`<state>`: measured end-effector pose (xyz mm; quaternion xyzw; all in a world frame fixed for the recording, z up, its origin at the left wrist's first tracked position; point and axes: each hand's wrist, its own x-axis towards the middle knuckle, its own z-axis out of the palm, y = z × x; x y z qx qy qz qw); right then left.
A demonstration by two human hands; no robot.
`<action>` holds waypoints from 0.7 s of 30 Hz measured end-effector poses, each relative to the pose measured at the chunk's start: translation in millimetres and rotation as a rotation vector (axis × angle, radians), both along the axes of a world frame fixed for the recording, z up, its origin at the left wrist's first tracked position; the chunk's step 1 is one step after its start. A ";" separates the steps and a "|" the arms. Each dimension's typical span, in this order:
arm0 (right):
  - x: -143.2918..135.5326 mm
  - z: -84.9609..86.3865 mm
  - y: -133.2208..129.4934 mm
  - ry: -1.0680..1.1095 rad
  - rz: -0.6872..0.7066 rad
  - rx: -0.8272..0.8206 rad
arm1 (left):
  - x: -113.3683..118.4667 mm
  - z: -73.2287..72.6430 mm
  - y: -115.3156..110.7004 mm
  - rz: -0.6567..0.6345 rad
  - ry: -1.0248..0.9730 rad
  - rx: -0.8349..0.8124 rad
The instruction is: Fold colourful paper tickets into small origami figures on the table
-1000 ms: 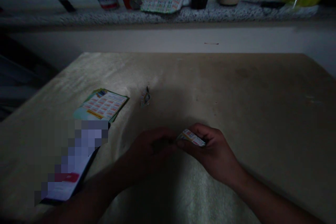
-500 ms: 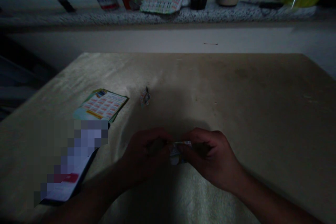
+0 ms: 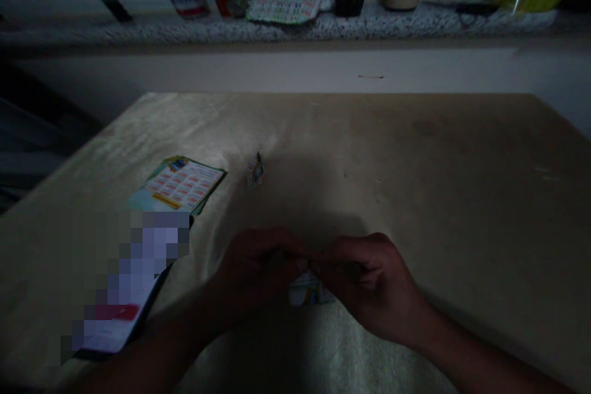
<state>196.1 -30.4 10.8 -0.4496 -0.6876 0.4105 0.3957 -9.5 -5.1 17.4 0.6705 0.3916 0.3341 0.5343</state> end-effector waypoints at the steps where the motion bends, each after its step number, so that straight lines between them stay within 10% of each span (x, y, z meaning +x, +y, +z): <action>1: -0.1 0.5 0.2 0.005 0.006 -0.005 | -0.4 0.1 0.4 0.000 -0.025 -0.026; 12: -3.9 6.7 4.6 0.162 -0.267 -0.098 | -0.2 -4.6 3.3 0.061 -0.040 -0.205; 21: -5.2 9.0 6.9 0.174 -0.153 -0.122 | 0.7 4.7 4.2 -0.046 0.039 -0.098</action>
